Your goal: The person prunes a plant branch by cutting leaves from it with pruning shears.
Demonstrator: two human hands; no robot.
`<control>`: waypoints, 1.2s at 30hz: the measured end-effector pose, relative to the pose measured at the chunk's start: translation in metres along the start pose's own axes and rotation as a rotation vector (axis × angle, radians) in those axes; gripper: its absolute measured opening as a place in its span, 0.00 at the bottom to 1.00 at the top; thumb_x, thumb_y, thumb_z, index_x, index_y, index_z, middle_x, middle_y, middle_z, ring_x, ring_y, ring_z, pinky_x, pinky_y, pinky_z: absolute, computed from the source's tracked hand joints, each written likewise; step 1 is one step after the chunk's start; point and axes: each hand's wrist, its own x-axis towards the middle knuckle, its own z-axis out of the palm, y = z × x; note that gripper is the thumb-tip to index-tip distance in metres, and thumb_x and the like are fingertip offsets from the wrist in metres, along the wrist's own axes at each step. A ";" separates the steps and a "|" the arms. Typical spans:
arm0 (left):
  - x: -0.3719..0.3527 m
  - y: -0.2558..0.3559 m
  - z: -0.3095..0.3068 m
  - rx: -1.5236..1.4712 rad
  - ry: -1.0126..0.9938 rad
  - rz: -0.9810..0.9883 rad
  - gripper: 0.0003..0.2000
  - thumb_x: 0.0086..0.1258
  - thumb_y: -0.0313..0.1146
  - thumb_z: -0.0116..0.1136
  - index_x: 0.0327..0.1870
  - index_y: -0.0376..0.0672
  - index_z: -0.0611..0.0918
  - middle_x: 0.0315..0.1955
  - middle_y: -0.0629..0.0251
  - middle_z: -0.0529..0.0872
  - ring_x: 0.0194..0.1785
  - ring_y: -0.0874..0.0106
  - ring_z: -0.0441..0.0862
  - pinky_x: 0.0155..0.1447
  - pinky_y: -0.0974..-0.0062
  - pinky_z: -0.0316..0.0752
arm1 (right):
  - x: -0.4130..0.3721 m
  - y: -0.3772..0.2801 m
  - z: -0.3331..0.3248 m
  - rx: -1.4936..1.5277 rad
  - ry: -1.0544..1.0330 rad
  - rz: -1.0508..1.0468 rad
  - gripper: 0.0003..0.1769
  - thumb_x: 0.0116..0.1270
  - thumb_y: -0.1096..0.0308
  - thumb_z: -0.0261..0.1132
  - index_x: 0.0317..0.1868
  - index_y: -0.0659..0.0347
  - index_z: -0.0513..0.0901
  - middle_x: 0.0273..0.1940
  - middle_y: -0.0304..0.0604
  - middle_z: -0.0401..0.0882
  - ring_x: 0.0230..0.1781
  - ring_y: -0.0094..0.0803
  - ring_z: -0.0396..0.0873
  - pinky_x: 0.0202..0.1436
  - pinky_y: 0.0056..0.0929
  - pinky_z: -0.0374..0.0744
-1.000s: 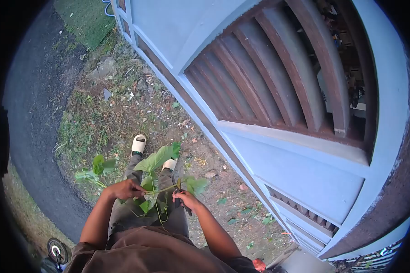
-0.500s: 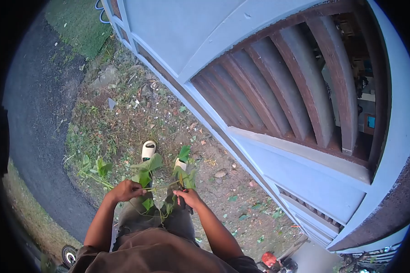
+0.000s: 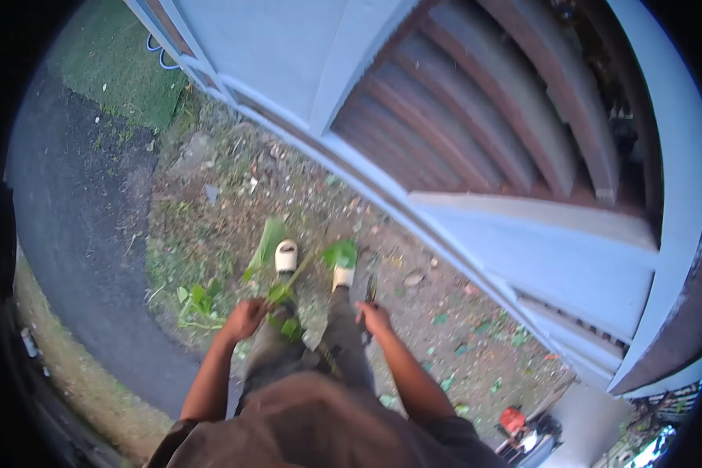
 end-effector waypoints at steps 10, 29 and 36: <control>0.007 0.093 -0.024 -0.357 0.054 -0.054 0.16 0.79 0.43 0.62 0.38 0.37 0.87 0.23 0.74 0.78 0.28 0.81 0.70 0.35 0.75 0.69 | -0.092 -0.040 0.046 -0.631 -0.020 -0.496 0.31 0.67 0.43 0.70 0.52 0.65 0.84 0.39 0.57 0.86 0.43 0.51 0.86 0.50 0.43 0.81; 0.010 0.132 -0.004 -0.096 -0.505 0.086 0.20 0.77 0.51 0.63 0.45 0.41 0.92 0.33 0.68 0.91 0.44 0.77 0.85 0.52 0.73 0.78 | -0.150 -0.047 0.074 0.315 -0.114 -0.643 0.19 0.73 0.51 0.69 0.43 0.61 0.85 0.33 0.33 0.82 0.34 0.23 0.77 0.38 0.28 0.74; -0.008 0.111 0.028 -0.162 -0.684 0.195 0.20 0.81 0.43 0.60 0.66 0.43 0.82 0.58 0.60 0.84 0.62 0.71 0.80 0.64 0.69 0.75 | -0.200 -0.025 0.035 0.322 0.120 -0.556 0.21 0.70 0.50 0.71 0.32 0.61 0.85 0.26 0.34 0.83 0.27 0.22 0.78 0.34 0.30 0.73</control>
